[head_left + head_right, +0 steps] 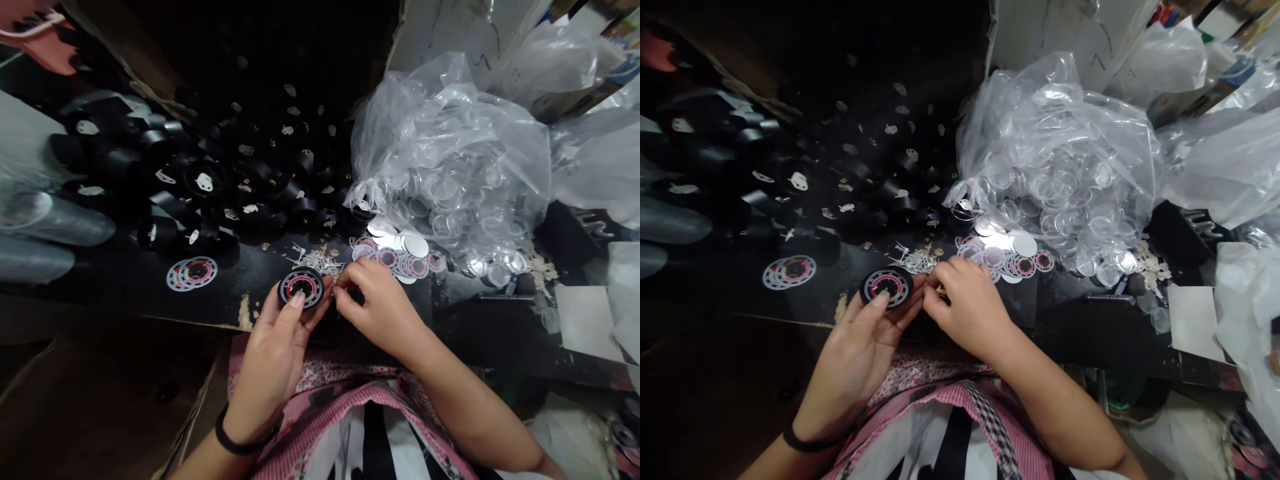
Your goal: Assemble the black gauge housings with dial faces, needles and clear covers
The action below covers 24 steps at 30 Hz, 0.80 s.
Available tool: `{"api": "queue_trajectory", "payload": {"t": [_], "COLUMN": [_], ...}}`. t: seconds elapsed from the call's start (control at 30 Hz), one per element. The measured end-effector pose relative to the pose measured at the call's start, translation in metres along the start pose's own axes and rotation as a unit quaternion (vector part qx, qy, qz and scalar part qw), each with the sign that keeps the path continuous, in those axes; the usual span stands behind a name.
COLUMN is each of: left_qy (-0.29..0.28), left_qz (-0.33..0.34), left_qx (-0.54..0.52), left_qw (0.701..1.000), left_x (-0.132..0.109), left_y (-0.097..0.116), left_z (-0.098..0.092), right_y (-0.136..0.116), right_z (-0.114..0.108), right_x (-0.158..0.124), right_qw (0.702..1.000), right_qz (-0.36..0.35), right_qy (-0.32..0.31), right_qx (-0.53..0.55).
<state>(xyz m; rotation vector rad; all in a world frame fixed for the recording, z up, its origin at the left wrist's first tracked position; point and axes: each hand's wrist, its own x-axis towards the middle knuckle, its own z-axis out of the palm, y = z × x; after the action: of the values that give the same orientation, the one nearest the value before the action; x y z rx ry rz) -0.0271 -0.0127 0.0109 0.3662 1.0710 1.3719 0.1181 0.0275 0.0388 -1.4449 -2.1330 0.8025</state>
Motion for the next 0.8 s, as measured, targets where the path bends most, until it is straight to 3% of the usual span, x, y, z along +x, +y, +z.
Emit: {"api": "queue_trajectory", "payload": {"t": [0.13, 0.23, 0.37, 0.67, 0.8], "left_qy": [0.005, -0.040, -0.074, -0.066, -0.085], "left_qz": [-0.015, -0.033, -0.008, 0.068, 0.076], "left_qx": [0.073, 0.109, 0.155, 0.251, 0.295], "left_qw": [0.997, 0.993, 0.985, 0.963, 0.949], "left_x": [0.004, 0.005, 0.002, -0.002, -0.009], "left_y": [-0.003, -0.010, -0.015, -0.006, 0.003], "left_z": [0.003, 0.005, 0.004, 0.003, 0.004], "right_y": [-0.003, -0.005, -0.006, -0.008, -0.009], "right_z": [-0.006, -0.008, -0.008, -0.010, -0.007], "right_x": [-0.005, -0.007, -0.010, -0.014, -0.019], "right_qw": [0.994, 0.998, 1.000, 0.999, 0.998], "right_qz": [-0.021, -0.007, 0.007, 0.028, 0.011], "right_qy": [0.015, 0.011, -0.002, -0.015, 0.014], "right_qx": [0.104, 0.059, 0.022, 0.025, 0.053]}}
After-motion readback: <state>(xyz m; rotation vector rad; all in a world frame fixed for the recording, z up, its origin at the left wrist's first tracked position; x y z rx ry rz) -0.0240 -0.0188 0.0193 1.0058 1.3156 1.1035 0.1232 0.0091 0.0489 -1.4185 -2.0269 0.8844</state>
